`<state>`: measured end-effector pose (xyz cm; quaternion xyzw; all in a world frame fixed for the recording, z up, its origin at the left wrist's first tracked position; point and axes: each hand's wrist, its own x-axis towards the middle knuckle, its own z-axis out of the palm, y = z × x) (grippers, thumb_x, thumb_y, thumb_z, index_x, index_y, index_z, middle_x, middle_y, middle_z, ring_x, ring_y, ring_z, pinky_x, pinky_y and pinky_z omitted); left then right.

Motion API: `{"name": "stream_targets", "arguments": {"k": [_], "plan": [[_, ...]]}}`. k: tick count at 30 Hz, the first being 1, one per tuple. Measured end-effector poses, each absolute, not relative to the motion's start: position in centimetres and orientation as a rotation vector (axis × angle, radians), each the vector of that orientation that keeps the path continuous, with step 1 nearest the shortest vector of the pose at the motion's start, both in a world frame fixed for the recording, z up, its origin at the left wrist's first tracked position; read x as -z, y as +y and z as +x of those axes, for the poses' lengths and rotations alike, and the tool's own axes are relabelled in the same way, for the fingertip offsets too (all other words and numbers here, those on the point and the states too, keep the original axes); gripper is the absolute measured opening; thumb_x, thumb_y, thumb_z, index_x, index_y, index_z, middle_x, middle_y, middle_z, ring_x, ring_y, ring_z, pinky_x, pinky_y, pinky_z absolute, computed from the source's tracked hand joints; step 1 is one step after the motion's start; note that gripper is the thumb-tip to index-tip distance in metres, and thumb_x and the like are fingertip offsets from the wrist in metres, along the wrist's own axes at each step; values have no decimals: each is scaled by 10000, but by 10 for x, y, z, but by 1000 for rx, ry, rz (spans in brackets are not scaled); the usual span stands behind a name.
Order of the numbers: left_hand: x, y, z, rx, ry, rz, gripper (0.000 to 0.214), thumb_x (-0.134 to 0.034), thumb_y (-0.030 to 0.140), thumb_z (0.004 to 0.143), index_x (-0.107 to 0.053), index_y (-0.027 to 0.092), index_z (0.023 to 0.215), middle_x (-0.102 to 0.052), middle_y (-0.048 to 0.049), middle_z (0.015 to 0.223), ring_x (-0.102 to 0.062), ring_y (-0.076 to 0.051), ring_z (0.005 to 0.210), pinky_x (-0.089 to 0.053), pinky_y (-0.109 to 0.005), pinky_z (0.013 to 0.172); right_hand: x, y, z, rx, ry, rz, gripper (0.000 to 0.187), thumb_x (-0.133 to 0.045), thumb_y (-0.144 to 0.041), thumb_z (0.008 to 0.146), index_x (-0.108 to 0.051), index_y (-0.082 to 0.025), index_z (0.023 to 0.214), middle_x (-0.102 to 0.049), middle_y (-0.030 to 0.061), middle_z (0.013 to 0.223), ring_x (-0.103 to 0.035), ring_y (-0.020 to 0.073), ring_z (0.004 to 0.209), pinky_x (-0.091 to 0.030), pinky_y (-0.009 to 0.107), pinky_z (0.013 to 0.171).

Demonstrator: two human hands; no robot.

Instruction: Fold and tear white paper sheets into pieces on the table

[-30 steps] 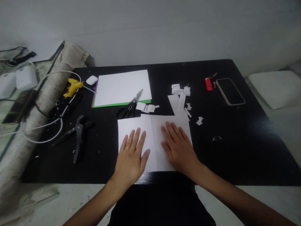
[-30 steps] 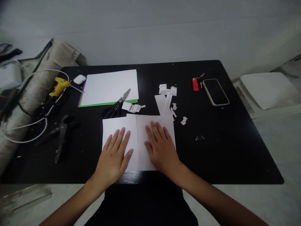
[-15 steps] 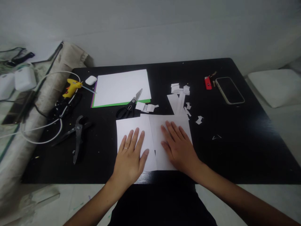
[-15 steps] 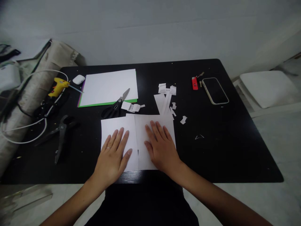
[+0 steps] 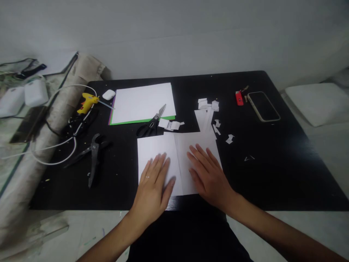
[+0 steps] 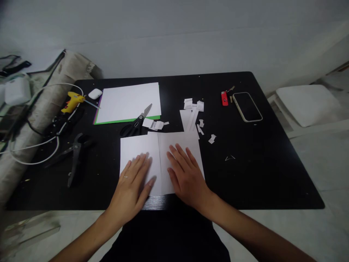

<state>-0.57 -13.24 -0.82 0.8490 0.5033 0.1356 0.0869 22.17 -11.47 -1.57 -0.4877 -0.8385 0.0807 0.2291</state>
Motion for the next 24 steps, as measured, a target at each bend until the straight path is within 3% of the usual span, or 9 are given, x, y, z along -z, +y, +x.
{"name": "stream_targets", "arguments": {"k": [4,11,24], "plan": [[15,-142,-2,-271,1554,2525,704,-487,389,1027,-203,147,1623,-245,-148,1682,-178,-344,1566,-267,-601,1243,22,-126,218,-313,-2385,-1444,675,-405,-277,1060,-80,-181,1643,-334,145,1648,-206,284,1565,-306,574,1228],[23,-142,-1,-235,1597,2497,755,-497,455,1015,-163,183,1636,-203,-131,1697,-172,-354,1565,-252,-602,1250,34,-125,217,-323,-2434,-1606,562,-384,-346,1064,-308,-181,1595,-241,123,1687,-141,313,1575,-252,586,1243],[22,-142,-4,-224,1584,2508,768,-494,466,1011,-140,201,1640,-208,-119,1697,-182,-352,1564,-269,-604,1239,35,-127,219,-328,-2453,-1592,623,-370,-337,1066,-147,-237,1639,-199,102,1700,-115,291,1582,-240,582,1247]]}}
